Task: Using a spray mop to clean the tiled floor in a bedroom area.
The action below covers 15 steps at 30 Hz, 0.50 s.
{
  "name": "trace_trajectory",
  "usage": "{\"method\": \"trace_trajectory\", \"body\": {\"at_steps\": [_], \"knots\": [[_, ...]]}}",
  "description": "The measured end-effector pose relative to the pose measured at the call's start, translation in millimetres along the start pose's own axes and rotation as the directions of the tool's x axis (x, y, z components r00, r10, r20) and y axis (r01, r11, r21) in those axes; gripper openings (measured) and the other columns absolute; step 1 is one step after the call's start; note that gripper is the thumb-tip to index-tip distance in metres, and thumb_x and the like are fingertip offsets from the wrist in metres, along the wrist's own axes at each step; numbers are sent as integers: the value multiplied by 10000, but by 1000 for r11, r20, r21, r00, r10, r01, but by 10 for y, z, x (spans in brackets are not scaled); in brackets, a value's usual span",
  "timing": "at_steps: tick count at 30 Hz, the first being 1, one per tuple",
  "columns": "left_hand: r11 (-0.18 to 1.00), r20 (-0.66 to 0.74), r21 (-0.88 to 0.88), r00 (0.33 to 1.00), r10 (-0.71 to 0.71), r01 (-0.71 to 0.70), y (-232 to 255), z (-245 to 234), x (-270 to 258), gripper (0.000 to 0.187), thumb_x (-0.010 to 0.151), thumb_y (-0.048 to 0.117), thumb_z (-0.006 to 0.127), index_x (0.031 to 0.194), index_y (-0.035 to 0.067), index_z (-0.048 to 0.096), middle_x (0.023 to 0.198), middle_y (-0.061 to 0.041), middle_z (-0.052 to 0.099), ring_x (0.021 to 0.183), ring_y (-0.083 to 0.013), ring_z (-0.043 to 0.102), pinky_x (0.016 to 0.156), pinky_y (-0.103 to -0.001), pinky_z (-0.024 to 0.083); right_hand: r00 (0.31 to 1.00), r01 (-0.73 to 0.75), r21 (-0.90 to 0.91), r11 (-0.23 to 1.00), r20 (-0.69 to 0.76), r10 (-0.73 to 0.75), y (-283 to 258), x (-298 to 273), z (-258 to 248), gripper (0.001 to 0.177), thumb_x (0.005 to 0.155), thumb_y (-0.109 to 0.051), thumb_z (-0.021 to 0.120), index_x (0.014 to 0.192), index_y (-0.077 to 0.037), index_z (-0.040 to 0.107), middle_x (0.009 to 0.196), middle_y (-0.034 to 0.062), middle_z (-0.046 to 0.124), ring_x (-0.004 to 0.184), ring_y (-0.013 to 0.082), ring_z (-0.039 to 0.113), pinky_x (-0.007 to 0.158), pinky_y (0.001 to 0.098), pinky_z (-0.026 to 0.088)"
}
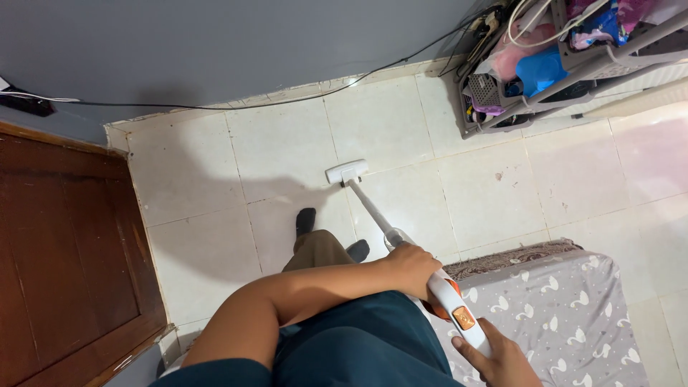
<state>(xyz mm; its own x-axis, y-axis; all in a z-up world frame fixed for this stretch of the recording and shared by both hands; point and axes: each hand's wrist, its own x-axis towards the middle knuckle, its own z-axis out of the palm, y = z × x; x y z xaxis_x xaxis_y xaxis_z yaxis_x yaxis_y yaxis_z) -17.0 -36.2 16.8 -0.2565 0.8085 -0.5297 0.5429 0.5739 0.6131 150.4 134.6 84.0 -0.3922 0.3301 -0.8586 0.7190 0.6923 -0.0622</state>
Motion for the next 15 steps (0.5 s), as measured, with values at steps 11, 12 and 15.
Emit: {"method": "trace_trajectory", "body": {"at_steps": [11, 12, 15], "knots": [[996, -183, 85, 982, 38, -22, -443, 271, 220, 808, 621, 818, 576, 1046, 141, 691, 999, -77, 757, 931, -277, 724, 819, -457, 525, 994, 111, 60, 992, -20, -110, -493, -6, -41, 517, 891, -557, 626, 1268, -204, 606, 632, 71, 576, 636, 201, 577, 713, 320, 475], [996, -182, 86, 983, 24, -9, -494, 255, 239, 752, 664, 764, 596, 1080, 144, 684, 1052, -89, 749, 971, -284, 716, 847, -461, 520, 988, 154, 77, 985, -33, -152, -541, 6, -51, 427, 909, -549, 634, 1095, -166, 665, 587, 55, 488, 563, 186, 477, 623, 332, 427], [995, -235, 103, 972, 12, 12, -705, 236, 310, 827, 617, 807, 650, 1090, 130, 695, 1051, -89, 756, 969, -291, 724, 822, -479, 536, 986, 167, 102, 981, -32, -165, -771, 63, -67, 424, 922, -537, 603, 1111, -160, 642, 654, 68, 617, 607, 187, 558, 651, 320, 462]]}}
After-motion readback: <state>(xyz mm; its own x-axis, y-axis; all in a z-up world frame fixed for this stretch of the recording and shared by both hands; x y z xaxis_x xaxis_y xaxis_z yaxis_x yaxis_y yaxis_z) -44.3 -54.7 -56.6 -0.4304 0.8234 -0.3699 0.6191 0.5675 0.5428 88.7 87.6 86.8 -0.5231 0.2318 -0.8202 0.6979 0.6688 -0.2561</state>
